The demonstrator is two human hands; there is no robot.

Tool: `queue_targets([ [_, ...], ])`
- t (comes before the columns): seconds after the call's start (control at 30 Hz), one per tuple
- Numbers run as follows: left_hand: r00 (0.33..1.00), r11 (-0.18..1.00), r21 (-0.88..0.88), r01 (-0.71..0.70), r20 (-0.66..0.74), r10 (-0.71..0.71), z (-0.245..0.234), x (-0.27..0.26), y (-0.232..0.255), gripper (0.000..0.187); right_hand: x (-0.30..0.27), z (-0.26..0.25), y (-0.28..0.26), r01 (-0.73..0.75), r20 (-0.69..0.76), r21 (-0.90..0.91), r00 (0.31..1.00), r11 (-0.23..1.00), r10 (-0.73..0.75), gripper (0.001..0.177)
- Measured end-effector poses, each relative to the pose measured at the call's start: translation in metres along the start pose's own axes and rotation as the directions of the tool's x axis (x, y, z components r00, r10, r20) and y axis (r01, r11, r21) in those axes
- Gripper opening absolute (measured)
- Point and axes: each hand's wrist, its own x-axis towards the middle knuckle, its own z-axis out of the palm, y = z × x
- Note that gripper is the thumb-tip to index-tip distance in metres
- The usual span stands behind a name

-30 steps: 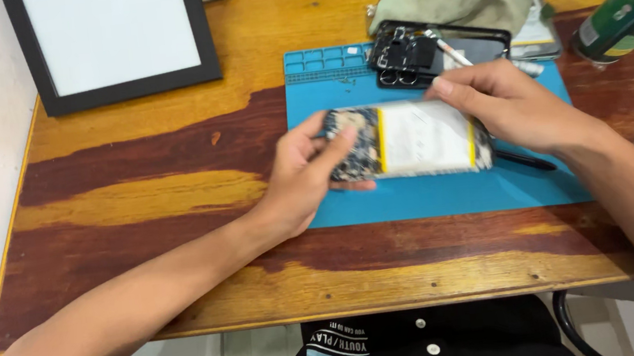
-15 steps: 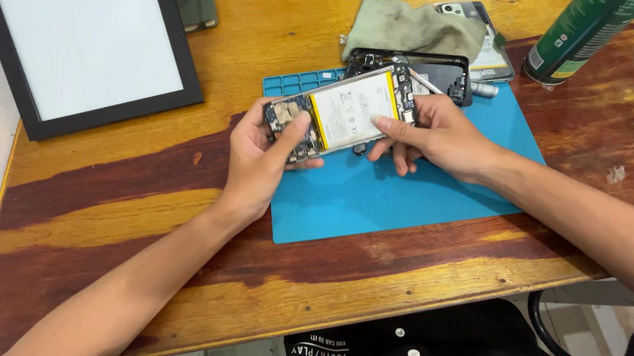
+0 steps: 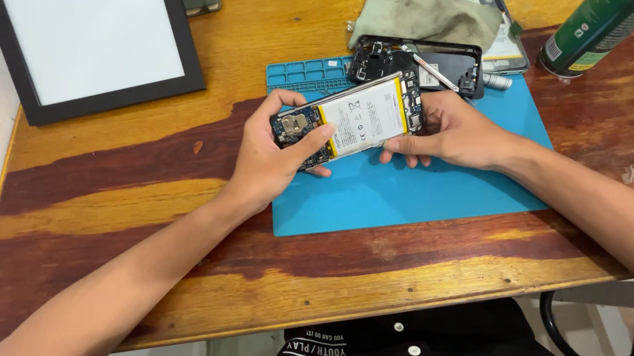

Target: The person cleans the internal components of a disassembled smartphone using a brush and then reattaches the back cover. The person uses a brush to clean the motherboard and battery area, then aligns and presses the back cover onto the phone chassis.

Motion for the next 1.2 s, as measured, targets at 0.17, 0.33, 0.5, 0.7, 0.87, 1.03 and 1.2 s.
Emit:
queue_targets([
  [0.17,1.0,0.999,-0.015,0.03,-0.001,-0.03,-0.001,0.001,0.001,0.037,0.0,0.001,-0.003,-0.018,0.004,-0.04,1.0,0.999,0.018,0.018],
  [0.33,1.0,1.0,-0.011,0.015,0.007,-0.015,-0.002,0.001,-0.003,0.037,0.001,0.001,-0.003,-0.039,-0.008,-0.055,0.999,0.998,0.039,0.02],
  [0.5,0.998,0.984,-0.177,0.03,0.06,-0.02,-0.011,0.004,-0.009,0.033,0.001,0.001,-0.002,-0.067,-0.055,-0.083,0.997,0.994,0.062,0.021],
  [0.7,0.995,0.944,-0.328,0.038,0.103,-0.005,-0.017,0.009,-0.015,0.044,0.001,0.005,-0.004,-0.034,-0.144,-0.021,0.989,0.999,0.03,0.035],
  [0.87,0.992,0.957,-0.284,0.053,0.123,-0.019,-0.015,0.006,-0.009,0.043,-0.005,0.009,-0.005,0.046,-0.241,-0.141,0.967,0.989,-0.079,0.107],
  [1.03,0.991,0.986,-0.164,0.01,0.131,0.012,-0.01,0.003,0.0,0.041,-0.009,0.012,-0.018,0.244,-0.123,-0.254,0.952,0.936,-0.281,0.103],
  [1.2,0.988,0.991,-0.132,-0.001,0.15,0.021,-0.009,0.001,0.005,0.033,-0.022,-0.011,-0.046,-0.222,-0.219,-0.654,0.971,0.723,0.1,0.112],
])
